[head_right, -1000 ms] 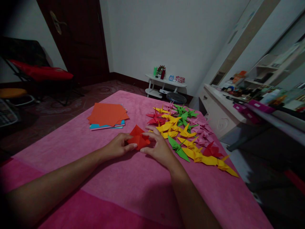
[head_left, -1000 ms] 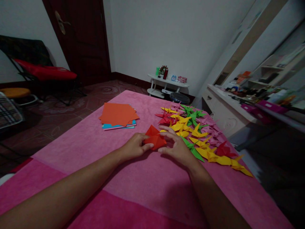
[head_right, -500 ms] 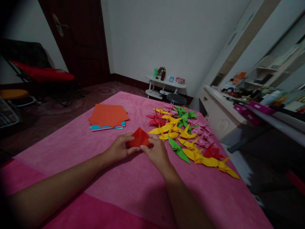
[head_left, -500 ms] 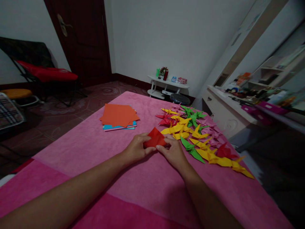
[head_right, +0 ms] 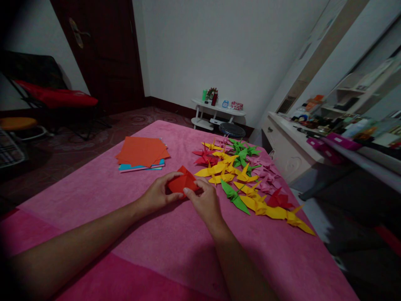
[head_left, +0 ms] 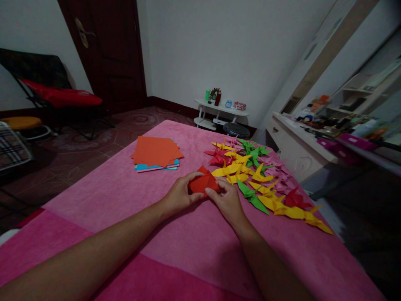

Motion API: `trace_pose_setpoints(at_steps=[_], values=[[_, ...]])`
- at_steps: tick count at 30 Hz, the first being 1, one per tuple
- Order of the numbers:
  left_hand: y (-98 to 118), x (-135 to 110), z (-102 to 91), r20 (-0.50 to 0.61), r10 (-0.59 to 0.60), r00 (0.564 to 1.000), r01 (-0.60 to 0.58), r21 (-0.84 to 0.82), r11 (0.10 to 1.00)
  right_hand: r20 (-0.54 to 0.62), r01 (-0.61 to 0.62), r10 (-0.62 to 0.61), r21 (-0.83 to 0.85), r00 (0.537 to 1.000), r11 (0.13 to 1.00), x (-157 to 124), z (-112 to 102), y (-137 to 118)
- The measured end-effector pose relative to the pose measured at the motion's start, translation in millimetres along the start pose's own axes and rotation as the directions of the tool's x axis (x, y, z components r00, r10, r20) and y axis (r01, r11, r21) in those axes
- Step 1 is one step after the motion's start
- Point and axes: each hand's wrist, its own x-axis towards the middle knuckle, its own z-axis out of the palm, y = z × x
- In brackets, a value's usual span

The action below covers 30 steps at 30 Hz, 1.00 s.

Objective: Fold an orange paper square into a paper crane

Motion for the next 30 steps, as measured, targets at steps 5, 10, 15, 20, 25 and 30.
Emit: trace_pose_setpoints(at_steps=[5,10,15,20,25,30], values=[[-6.0,2.3,0.1,0.023,-0.076,0.997,0.078,-0.156,0.985,-0.086,0.063,-0.056,0.080,0.995,0.995,1.0,-4.9,-5.0],[0.2,3.6,0.1,0.025,-0.222,0.975,0.217,-0.332,0.918,-0.040,-0.021,0.028,0.175,0.999,0.984,-1.2,-5.1,-6.5],[0.2,5.2,-5.7,0.126,-0.337,0.933,0.350,-0.534,0.770,0.052,-0.102,0.091,0.284,0.994,0.953,0.6,-4.5,-0.4],[-10.4,8.0,-16.7,0.246,-0.280,0.928,0.358,-0.376,0.855,0.221,-0.071,0.040,0.137,0.974,0.988,5.6,-16.8,-3.3],[-12.0,8.4,-19.4,0.287,-0.180,0.941,0.238,-0.186,0.953,0.402,-0.021,0.038,-0.046,0.915,0.999,1.9,-20.1,-4.9],[0.0,10.0,-24.5,0.436,0.003,0.900,0.022,-0.052,0.998,0.414,0.006,0.079,-0.200,0.907,0.980,-3.9,-15.1,6.6]])
